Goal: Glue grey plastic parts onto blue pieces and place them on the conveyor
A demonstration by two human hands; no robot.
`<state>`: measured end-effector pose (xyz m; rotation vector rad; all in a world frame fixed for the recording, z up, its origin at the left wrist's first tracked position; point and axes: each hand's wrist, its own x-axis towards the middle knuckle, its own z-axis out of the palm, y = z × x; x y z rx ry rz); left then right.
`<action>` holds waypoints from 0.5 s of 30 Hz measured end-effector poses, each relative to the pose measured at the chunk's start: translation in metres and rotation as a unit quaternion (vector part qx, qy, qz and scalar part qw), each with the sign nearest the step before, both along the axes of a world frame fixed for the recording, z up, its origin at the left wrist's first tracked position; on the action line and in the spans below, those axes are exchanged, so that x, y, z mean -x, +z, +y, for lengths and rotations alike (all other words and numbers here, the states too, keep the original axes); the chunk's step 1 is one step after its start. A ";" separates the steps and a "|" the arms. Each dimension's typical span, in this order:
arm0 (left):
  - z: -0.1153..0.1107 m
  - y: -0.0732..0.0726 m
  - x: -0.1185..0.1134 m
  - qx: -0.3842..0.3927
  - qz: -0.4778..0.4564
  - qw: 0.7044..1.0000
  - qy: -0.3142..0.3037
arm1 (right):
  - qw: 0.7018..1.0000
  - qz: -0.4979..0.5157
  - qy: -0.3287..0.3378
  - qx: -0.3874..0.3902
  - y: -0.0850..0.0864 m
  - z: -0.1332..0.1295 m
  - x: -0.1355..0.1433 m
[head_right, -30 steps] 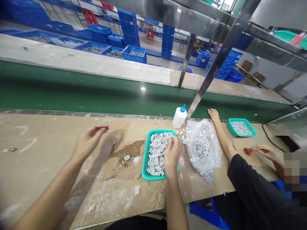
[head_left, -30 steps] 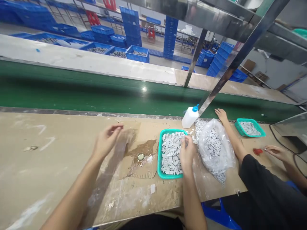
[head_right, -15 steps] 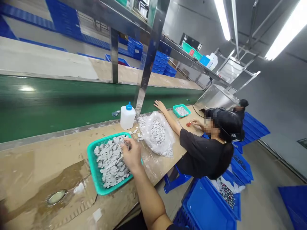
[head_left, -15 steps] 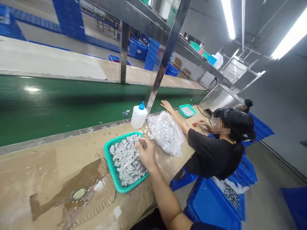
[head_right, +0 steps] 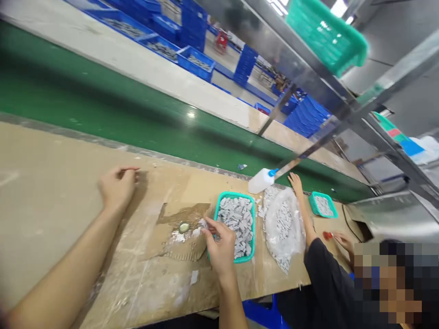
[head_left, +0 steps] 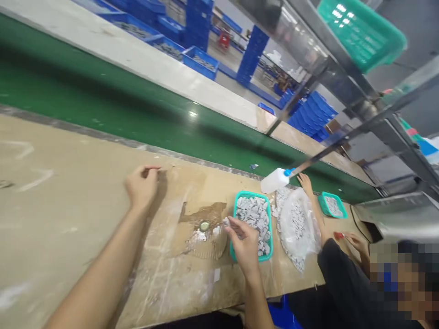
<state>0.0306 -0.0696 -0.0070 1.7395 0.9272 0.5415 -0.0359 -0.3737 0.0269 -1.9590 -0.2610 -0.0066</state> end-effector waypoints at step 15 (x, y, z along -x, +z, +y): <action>-0.002 -0.021 -0.007 0.008 -0.093 0.995 0.047 | 0.973 -0.072 0.121 0.182 -0.025 0.020 -0.010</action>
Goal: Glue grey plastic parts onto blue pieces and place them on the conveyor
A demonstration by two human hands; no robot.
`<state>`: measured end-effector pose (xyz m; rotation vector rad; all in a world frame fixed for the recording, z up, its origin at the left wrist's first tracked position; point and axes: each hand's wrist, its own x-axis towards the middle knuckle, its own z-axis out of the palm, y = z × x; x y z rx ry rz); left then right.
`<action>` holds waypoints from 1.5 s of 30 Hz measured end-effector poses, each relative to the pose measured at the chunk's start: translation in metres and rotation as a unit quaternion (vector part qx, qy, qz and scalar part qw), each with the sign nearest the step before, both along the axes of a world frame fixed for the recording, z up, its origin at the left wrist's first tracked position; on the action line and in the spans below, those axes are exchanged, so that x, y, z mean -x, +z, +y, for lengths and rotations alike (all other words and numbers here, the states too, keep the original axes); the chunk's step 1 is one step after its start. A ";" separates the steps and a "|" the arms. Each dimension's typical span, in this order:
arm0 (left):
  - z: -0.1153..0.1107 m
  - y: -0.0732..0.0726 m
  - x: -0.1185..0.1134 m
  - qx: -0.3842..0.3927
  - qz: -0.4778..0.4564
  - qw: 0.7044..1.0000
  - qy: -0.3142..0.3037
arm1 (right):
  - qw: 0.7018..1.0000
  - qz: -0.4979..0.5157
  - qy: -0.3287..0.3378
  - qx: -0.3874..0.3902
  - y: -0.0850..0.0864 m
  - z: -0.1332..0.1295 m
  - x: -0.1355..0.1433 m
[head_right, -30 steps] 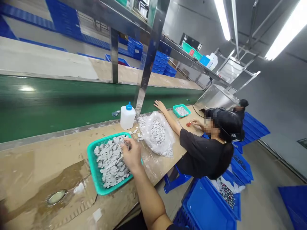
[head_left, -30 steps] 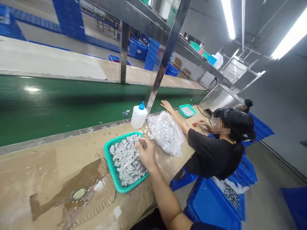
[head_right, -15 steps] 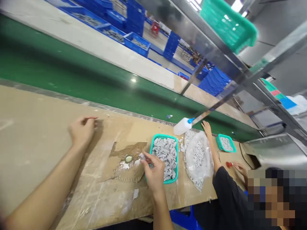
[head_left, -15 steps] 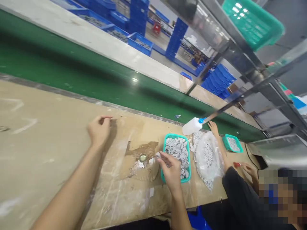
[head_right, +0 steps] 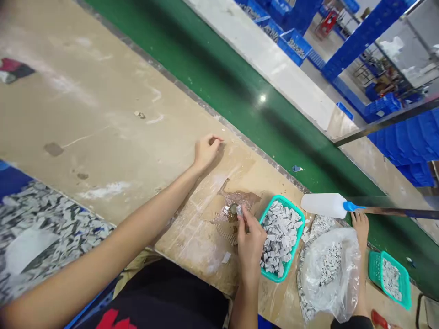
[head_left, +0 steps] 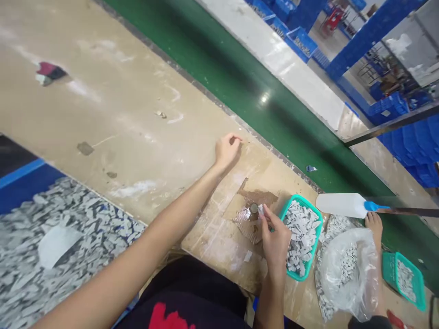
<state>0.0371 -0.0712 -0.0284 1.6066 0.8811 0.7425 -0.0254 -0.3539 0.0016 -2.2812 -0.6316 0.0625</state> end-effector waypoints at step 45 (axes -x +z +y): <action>-0.016 0.014 -0.025 -0.139 0.043 0.977 -0.157 | 0.993 -0.096 0.076 0.005 0.002 0.011 0.003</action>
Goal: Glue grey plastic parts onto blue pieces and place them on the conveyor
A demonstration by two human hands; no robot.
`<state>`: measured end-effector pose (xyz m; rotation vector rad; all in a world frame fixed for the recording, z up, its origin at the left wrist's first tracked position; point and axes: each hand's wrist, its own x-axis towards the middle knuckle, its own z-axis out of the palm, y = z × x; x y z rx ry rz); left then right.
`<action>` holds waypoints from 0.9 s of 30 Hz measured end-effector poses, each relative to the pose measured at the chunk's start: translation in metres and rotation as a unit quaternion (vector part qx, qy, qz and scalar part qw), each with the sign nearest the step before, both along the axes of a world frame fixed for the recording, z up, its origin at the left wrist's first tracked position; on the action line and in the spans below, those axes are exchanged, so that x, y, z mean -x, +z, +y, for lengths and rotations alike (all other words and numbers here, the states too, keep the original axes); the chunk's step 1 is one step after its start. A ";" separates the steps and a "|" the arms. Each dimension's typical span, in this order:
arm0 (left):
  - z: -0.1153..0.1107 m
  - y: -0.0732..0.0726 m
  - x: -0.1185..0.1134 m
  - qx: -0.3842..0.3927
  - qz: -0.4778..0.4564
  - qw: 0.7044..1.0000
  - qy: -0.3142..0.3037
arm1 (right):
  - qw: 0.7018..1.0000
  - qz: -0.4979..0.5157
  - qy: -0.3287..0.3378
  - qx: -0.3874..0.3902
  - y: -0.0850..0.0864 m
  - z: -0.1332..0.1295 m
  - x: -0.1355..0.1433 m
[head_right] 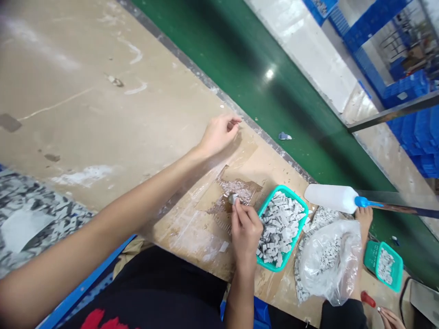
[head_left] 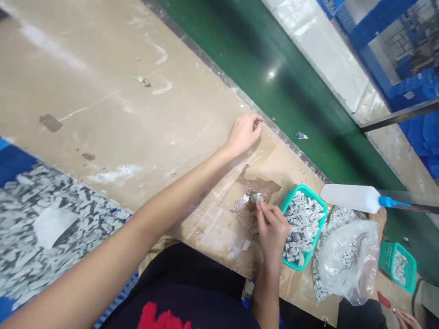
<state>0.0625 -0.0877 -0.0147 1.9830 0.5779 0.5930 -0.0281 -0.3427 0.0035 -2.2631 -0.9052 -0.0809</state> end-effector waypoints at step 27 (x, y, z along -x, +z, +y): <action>-0.001 0.005 0.046 0.620 -0.158 0.764 -0.085 | 0.997 0.049 -0.018 -0.061 -0.005 -0.004 0.001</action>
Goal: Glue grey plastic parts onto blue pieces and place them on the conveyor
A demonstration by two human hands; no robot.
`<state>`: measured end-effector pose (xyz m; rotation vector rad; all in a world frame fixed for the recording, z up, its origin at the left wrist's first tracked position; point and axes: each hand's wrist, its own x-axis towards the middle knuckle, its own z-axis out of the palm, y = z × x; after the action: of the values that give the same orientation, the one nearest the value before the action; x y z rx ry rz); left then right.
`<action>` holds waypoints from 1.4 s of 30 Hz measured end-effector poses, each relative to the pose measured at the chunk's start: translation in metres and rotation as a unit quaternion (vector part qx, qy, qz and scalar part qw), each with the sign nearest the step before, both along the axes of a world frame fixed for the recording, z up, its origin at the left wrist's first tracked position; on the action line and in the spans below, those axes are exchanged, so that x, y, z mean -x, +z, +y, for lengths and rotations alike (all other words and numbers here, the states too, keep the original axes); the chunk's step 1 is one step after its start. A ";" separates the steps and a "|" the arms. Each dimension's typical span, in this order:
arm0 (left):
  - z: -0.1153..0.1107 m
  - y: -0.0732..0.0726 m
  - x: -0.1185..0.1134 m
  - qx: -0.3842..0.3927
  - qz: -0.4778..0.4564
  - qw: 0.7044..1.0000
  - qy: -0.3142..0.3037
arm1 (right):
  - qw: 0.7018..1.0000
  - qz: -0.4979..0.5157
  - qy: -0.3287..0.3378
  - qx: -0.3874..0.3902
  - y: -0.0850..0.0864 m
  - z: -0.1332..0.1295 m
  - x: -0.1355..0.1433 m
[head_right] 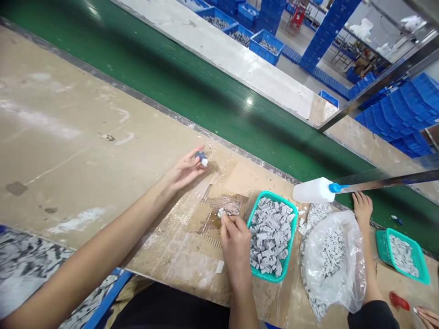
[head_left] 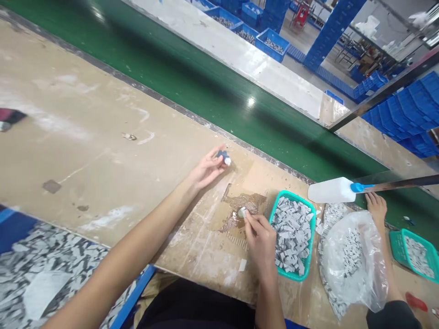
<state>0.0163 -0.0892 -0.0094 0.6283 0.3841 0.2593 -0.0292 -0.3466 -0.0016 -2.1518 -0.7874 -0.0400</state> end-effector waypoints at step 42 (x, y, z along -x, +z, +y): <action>-0.084 0.003 0.045 -0.244 0.013 0.940 -0.238 | 0.998 0.023 -0.030 -0.055 0.020 0.000 -0.009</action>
<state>-0.0291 -0.1736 -0.0067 1.1912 0.1786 -0.1254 -0.0204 -0.3467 0.0182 -2.0642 -0.6783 -0.0648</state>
